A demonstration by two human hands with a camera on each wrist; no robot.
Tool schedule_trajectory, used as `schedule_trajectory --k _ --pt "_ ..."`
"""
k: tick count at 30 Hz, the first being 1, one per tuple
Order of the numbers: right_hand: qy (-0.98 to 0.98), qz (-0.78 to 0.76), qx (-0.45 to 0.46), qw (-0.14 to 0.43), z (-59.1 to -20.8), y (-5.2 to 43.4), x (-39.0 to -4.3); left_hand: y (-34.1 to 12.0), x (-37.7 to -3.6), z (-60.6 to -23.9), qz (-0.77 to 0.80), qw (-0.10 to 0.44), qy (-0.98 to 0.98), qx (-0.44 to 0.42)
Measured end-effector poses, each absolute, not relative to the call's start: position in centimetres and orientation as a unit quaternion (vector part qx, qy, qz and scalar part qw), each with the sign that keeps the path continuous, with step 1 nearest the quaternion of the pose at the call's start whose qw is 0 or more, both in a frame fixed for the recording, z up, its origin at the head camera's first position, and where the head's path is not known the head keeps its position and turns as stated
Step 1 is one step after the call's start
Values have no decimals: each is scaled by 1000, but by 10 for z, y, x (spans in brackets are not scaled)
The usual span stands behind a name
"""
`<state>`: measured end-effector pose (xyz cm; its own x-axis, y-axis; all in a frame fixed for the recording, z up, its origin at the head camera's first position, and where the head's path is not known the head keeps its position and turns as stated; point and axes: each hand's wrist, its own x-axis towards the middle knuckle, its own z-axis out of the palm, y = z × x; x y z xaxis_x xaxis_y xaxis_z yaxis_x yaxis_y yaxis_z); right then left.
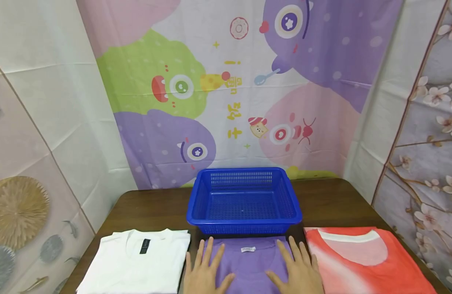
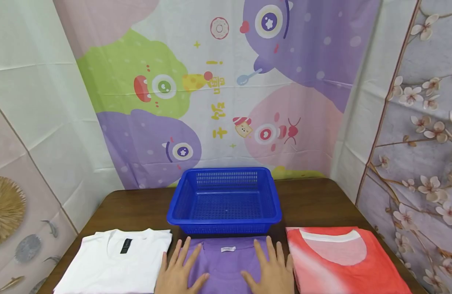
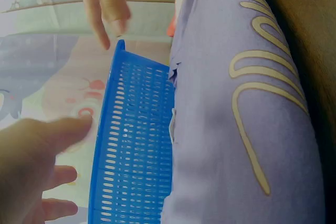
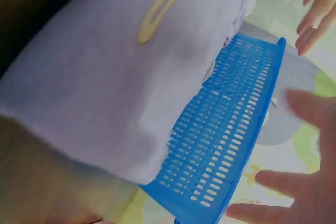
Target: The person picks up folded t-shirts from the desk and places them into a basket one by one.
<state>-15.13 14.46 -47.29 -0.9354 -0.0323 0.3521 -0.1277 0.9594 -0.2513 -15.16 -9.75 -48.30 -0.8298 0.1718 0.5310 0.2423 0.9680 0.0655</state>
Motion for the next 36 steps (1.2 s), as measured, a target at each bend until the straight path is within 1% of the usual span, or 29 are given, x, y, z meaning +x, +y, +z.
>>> schedule_trajectory --k 4,7,11,16,18,24,28,32,36 --pt "-961 156 65 219 -473 145 -152 -101 -151 -481 -84 296 -944 -120" --pt "-953 177 65 235 -472 146 -154 -103 -150 -477 -117 294 -941 -117" --pt "-953 212 46 210 -469 149 -158 -104 -150 -474 -175 274 -942 -88" --pt "-956 242 19 165 -467 155 -167 -112 -153 -477 -236 275 -930 -61" --pt "-958 254 3 134 -468 159 -171 -117 -154 -478 -264 253 -930 -49" --pt "-956 289 -40 33 -477 170 -187 -131 -161 -484 -332 126 -934 29" --pt "-947 315 -60 -9 -481 174 -192 -137 -165 -491 -339 95 -934 63" --pt "-927 366 -84 -29 -485 176 -196 -138 -167 -497 -338 86 -934 77" --pt "-895 433 -102 -37 -490 179 -201 -140 -171 -500 -388 42 -917 79"
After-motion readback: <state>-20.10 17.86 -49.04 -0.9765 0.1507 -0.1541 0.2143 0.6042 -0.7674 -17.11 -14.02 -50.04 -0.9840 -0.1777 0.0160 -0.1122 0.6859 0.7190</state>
